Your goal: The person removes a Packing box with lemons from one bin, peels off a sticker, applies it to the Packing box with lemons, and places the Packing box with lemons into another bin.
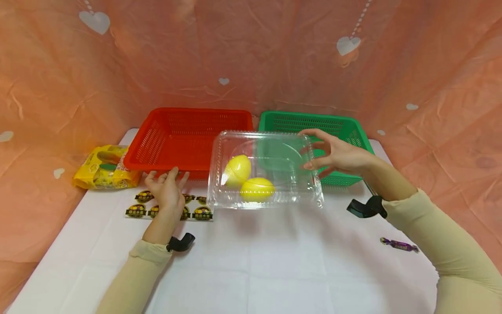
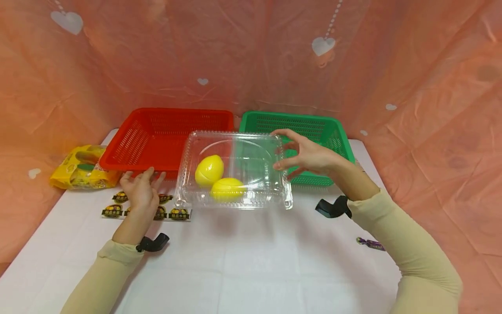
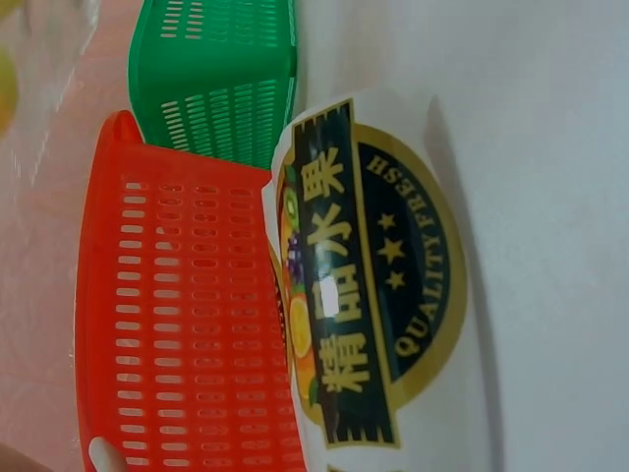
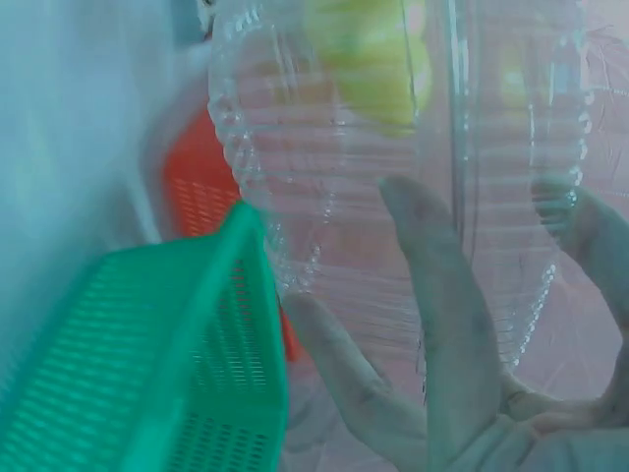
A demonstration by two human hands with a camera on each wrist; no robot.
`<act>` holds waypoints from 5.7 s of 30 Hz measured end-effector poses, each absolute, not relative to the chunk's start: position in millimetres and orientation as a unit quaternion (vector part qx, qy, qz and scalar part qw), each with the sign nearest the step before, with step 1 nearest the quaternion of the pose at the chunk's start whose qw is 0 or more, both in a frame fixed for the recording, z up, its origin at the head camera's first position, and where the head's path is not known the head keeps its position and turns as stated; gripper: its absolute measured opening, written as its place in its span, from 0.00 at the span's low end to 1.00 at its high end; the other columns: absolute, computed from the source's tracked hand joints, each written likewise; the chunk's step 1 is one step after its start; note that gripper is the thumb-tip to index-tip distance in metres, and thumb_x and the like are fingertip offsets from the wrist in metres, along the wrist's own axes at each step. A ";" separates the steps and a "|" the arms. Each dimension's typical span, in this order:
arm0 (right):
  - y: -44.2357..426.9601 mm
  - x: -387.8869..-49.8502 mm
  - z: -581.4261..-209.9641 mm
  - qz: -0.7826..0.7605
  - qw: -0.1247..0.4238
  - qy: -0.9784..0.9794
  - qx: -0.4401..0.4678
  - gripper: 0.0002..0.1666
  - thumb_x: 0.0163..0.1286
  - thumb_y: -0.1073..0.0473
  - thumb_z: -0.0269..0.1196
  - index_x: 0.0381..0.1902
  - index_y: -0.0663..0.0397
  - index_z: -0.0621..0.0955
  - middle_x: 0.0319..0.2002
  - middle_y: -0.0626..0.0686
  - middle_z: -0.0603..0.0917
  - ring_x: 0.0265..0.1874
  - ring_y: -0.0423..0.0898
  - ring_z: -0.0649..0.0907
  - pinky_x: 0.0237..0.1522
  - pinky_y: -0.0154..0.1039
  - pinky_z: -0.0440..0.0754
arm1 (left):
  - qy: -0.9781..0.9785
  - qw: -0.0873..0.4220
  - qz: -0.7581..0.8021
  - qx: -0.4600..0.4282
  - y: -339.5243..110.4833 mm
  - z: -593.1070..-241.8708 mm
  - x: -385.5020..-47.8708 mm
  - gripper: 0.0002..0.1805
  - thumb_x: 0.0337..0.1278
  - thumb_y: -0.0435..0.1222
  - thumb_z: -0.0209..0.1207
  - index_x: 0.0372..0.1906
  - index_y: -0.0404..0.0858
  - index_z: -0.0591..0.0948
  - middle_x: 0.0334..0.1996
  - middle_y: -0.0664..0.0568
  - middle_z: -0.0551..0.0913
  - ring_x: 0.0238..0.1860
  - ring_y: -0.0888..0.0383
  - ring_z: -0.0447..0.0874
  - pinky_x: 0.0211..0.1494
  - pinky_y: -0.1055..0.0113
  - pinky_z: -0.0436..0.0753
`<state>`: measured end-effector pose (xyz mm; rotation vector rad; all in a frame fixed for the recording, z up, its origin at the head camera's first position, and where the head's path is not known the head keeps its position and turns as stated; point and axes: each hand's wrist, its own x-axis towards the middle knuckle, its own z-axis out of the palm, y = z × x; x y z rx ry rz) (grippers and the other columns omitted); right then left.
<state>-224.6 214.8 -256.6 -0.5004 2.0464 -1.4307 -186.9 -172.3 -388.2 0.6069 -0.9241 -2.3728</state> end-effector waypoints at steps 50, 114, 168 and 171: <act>282.6 -157.8 -373.6 -0.546 0.337 0.746 -0.178 0.52 0.68 0.66 0.66 0.78 0.52 0.47 0.69 0.77 0.53 0.52 0.63 0.80 0.39 0.51 0.88 | -0.343 0.272 -0.879 0.187 -170.7 -391.4 -190.5 0.25 0.61 0.16 0.55 0.45 0.40 0.53 0.30 0.49 0.59 0.29 0.56 0.76 0.36 0.61 0.88; 314.6 -137.5 -382.0 -0.601 0.242 0.739 -0.186 0.34 0.76 0.69 0.53 0.76 0.64 0.57 0.63 0.62 0.72 0.53 0.47 0.84 0.50 0.45 0.85 | -0.878 -0.037 -0.463 0.114 -317.7 -404.3 -138.2 0.35 0.61 0.30 0.64 0.67 0.19 0.63 0.51 0.27 0.80 0.38 0.58 0.84 0.31 0.75 0.80; 138.3 -130.7 -268.0 -0.669 -0.098 0.658 -0.333 0.16 0.64 0.77 0.64 0.51 0.72 0.83 0.51 0.62 0.85 0.53 0.59 0.83 0.54 0.45 0.83 | -0.595 0.291 -0.729 -0.175 -64.1 -312.1 -130.5 0.14 0.53 0.16 0.61 0.46 0.18 0.82 0.40 0.44 0.84 0.38 0.58 0.85 0.40 0.73 0.85; 130.1 -133.0 -271.7 -0.631 -0.177 0.661 -0.366 0.18 0.58 0.82 0.65 0.48 0.77 0.83 0.51 0.64 0.85 0.53 0.57 0.84 0.52 0.45 0.84 | -0.585 0.288 -0.736 -0.182 -51.0 -312.9 -127.9 0.14 0.53 0.15 0.61 0.47 0.18 0.82 0.40 0.40 0.83 0.37 0.58 0.86 0.40 0.72 0.86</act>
